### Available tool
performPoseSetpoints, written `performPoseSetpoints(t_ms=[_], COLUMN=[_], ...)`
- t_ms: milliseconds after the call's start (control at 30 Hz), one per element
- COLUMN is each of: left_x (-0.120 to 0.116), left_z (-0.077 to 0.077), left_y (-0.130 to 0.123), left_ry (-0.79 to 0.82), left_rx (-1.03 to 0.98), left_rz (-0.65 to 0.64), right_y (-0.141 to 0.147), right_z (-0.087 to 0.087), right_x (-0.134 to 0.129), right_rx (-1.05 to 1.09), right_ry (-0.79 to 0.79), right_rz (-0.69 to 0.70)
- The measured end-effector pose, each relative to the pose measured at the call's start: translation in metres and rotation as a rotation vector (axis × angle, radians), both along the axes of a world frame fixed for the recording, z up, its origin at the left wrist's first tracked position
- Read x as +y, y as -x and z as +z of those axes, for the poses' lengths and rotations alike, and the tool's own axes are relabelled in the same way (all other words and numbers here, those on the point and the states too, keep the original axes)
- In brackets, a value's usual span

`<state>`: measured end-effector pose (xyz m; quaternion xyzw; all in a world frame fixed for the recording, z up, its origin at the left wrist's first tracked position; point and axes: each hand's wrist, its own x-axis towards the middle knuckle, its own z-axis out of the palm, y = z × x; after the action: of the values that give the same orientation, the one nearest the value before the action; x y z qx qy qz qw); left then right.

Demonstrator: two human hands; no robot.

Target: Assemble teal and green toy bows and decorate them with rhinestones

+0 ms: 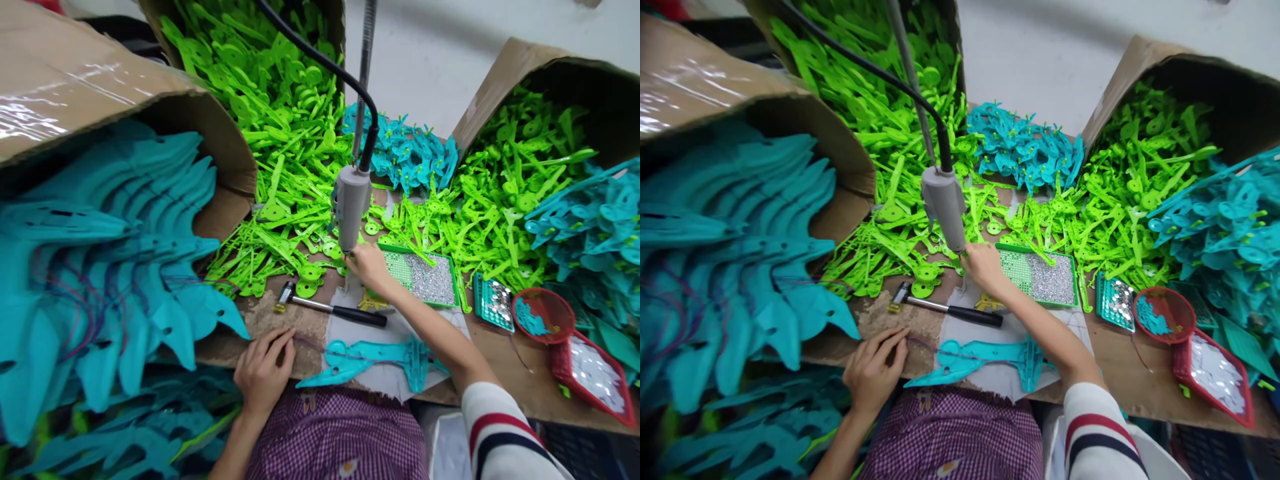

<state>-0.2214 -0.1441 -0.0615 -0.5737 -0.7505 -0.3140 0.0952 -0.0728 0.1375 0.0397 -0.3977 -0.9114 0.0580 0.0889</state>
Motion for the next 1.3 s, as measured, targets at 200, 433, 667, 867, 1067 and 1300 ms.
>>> performPoseSetpoints(t_ms=[200, 433, 667, 867, 1067, 1300], left_x=[0.001, 0.002, 0.001, 0.001, 0.002, 0.002], left_z=[0.004, 0.0, -0.001, 0.001, 0.003, 0.004], left_y=[0.0, 0.0, 0.0, 0.0, -0.002, -0.003], left_ry=[-0.014, -0.02, -0.001, -0.014, -0.021, -0.009], left_rx=[0.027, -0.001, -0.014, -0.028, -0.034, -0.037], left_rz=[-0.012, -0.008, -0.004, 0.005, 0.007, 0.029], right_y=[0.015, -0.011, -0.004, 0.011, 0.011, 0.001], right_z=[-0.002, 0.014, -0.004, -0.012, 0.003, 0.042], right_x=[-0.011, 0.026, 0.039, 0.053, 0.067, 0.032], right_rx=[0.072, 0.234, -0.036, -0.053, -0.055, -0.099], right_ry=[0.123, 0.11, 0.058, 0.184, 0.246, -0.218], right_rz=[0.254, 0.059, 0.045, -0.079, -0.172, -0.109])
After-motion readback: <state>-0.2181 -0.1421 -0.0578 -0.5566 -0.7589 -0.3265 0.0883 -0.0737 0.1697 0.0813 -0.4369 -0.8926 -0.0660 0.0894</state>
